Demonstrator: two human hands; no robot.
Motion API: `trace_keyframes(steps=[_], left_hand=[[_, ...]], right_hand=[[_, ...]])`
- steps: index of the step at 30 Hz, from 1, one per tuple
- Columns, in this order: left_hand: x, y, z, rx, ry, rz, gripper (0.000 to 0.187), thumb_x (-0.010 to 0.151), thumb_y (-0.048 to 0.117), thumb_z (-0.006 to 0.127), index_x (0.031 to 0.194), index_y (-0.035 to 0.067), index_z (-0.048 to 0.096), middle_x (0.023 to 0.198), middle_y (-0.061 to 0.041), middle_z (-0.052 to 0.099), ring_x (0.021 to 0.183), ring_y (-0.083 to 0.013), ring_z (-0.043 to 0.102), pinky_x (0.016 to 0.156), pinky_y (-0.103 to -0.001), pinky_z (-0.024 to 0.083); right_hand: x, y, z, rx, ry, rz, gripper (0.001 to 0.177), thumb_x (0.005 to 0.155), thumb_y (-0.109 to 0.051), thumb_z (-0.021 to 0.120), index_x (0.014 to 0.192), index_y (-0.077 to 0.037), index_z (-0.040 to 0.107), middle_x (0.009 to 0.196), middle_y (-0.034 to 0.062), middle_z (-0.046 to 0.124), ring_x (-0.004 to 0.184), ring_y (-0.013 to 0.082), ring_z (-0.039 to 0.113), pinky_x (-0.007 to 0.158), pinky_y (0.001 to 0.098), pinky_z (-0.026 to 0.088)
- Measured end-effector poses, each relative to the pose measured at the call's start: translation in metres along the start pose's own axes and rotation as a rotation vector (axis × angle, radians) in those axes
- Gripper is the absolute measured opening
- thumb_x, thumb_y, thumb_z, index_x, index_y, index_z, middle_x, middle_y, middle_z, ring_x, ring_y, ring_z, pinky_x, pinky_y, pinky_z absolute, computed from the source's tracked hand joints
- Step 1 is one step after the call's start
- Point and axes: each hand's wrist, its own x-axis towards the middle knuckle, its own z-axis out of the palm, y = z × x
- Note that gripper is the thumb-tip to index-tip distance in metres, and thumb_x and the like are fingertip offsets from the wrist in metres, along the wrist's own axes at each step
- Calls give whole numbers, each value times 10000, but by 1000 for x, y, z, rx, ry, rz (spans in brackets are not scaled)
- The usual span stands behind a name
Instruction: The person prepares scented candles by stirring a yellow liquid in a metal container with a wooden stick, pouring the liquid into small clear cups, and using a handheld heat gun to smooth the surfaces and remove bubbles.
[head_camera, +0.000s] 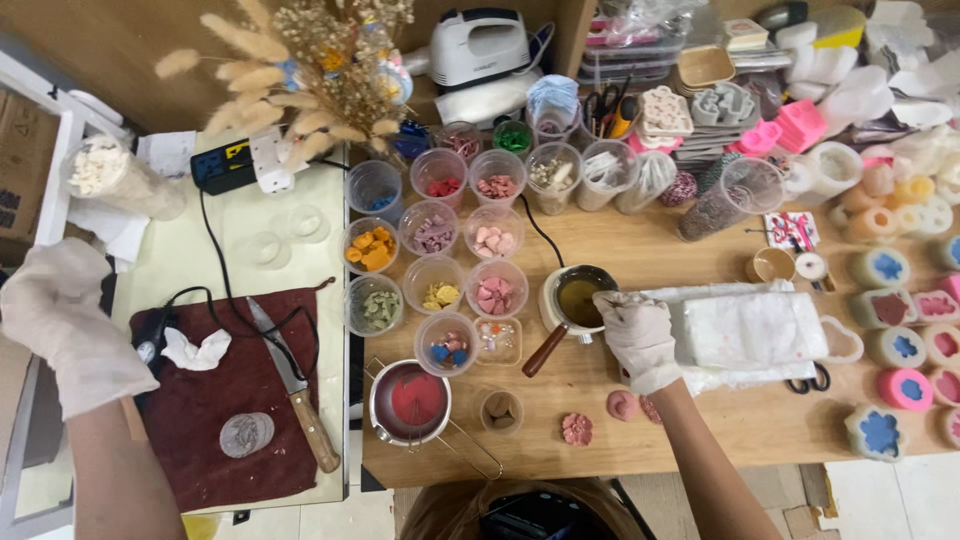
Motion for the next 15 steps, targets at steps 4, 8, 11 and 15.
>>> trace_keyframes(steps=[4,8,11,15], left_hand=[[-50,52,50,-639,-198,-256,308,1064,364,678,1012,60,658,1042,-84,664,902,-184,608,871,-290,496],[-148,130,169,-849,-147,-603,472,1061,534,635,945,77,625,913,-48,640,840,-160,624,812,-278,536],[-222,166,251,-793,-353,-976,616,970,448,704,1288,-66,585,1012,-86,682,898,-140,649,796,-241,528],[-308,179,317,-79,-734,-1029,937,678,47,838,1535,117,467,1176,-163,679,1123,-217,675,1072,-278,515]], right_hand=[[-4,-1,-11,448,39,224,161,953,-205,691,1042,-128,802,884,83,770,729,164,712,679,306,544],[-7,3,-8,958,52,440,183,956,-183,706,1061,-54,781,922,38,785,787,56,677,697,221,530],[-12,5,-19,1292,111,560,212,998,-184,668,1041,9,743,870,45,740,742,71,617,619,209,462],[-21,-1,-50,1232,188,504,280,1044,-203,622,1029,38,765,872,52,720,775,88,598,687,238,477]])
